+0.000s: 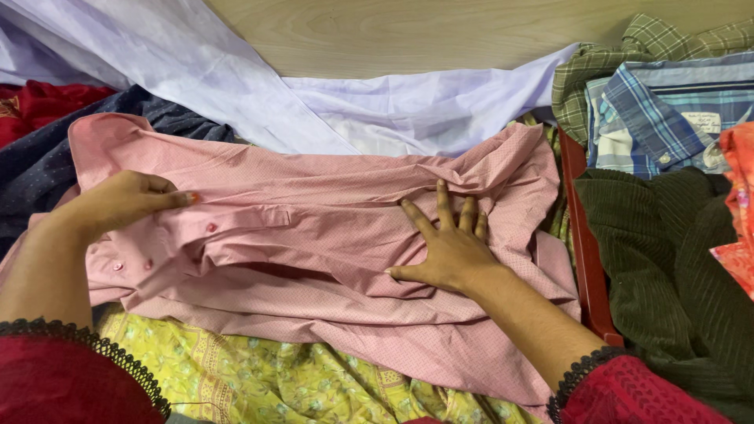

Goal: The person folds a pink shirt and a dark blue shirt on a bed. They smooth the fabric, fold the sleeves and body, and place the folded shirts aside. The person handles the shirts one at a time and uses both hands to align and crease the folds.

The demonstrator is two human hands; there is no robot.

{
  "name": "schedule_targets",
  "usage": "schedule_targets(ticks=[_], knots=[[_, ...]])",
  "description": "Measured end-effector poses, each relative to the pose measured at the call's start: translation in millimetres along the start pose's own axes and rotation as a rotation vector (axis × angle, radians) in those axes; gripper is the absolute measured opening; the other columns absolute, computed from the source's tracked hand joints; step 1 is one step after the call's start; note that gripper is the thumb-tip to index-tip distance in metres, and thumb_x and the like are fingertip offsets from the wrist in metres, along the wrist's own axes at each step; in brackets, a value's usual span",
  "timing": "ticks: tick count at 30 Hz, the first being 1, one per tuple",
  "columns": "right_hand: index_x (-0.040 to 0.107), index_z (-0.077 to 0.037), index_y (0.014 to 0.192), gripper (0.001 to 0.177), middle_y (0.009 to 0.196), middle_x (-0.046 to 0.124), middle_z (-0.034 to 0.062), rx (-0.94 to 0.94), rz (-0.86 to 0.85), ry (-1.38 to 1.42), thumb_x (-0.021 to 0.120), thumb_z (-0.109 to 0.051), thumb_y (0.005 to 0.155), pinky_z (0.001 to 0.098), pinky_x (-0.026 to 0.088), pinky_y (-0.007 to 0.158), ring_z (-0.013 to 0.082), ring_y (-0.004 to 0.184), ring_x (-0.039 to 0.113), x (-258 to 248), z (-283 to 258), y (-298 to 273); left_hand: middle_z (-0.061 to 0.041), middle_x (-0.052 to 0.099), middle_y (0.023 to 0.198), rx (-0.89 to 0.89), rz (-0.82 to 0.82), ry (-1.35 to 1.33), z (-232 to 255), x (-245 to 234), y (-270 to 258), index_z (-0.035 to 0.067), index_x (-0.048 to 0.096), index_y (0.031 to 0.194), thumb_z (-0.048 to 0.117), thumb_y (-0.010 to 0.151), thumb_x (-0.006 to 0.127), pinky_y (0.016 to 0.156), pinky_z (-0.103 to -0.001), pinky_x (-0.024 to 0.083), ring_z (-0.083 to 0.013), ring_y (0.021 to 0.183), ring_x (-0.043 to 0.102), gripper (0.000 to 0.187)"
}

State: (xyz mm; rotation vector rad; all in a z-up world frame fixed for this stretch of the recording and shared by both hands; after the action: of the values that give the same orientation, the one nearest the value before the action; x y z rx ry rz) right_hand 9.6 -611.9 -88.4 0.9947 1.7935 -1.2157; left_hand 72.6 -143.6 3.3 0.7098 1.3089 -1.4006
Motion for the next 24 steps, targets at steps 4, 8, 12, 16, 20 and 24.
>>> schedule_targets(ticks=[4,8,12,16,20,24], knots=[[0.003,-0.050,0.161,0.122,0.169,-0.021,0.0160,0.026,0.029,0.005,0.070,-0.085,0.065,0.0663,0.002,0.121,0.0583,0.150,-0.013,-2,-1,-2,-0.015,0.077,0.090,-0.024,0.204,0.079,0,-15,-9,0.008,0.082,0.102,0.053,0.087,0.076,0.077,-0.044,0.055,-0.0332,0.083,0.073,0.048],[0.000,-0.046,0.162,0.125,0.169,-0.019,0.0171,0.095,0.005,0.041,0.066,-0.090,0.065,0.0630,0.000,0.123,0.0542,0.152,-0.014,-5,2,-3,-0.011,0.077,0.086,0.096,0.388,0.206,25,-10,-9,0.017,0.081,0.100,0.053,0.091,0.074,0.075,-0.046,0.054,-0.0334,0.078,0.072,0.038],[-0.002,-0.043,0.162,0.109,0.168,-0.018,0.0135,0.162,0.047,0.133,0.050,-0.089,0.077,0.0599,0.000,0.123,0.0466,0.153,-0.012,-13,6,-4,-0.007,0.076,0.087,0.183,0.581,0.271,37,3,-14,0.018,0.081,0.098,0.048,0.093,0.076,0.090,-0.051,0.048,-0.0294,0.084,0.071,0.031],[0.016,-0.041,0.160,0.088,0.171,-0.005,0.0099,0.187,0.233,0.069,0.041,-0.081,0.086,0.0609,0.006,0.121,0.0384,0.157,-0.005,-29,10,-2,-0.005,0.074,0.097,0.269,0.731,0.349,46,9,-20,0.019,0.081,0.100,0.038,0.095,0.076,0.102,-0.054,0.040,-0.0291,0.100,0.066,0.021],[0.028,-0.036,0.158,0.087,0.168,0.003,0.0150,0.079,0.417,-0.040,0.041,-0.081,0.085,0.0618,0.004,0.119,0.0412,0.153,0.001,-37,0,6,-0.003,0.072,0.108,0.262,0.784,0.340,40,20,-16,0.017,0.080,0.104,0.033,0.094,0.075,0.110,-0.055,0.036,-0.0277,0.110,0.063,0.019],[0.029,-0.037,0.159,0.087,0.167,0.003,0.0197,0.045,0.424,-0.065,0.041,-0.083,0.086,0.0655,0.000,0.118,0.0481,0.152,-0.001,-25,-2,11,-0.004,0.067,0.125,0.236,0.693,0.243,19,38,-1,0.020,0.077,0.110,0.033,0.098,0.070,0.111,-0.055,0.036,-0.0281,0.125,0.056,0.020]])
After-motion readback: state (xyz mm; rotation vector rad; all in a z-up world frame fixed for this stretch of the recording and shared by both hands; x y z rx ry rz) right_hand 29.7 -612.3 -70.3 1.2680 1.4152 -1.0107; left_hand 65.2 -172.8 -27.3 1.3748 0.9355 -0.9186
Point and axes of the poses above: each hand's wrist, its own y-axis towards the middle knuckle, its own x-axis out of the palm, z = x × y, the point moved 9 cm from there along y, towards the middle knuckle
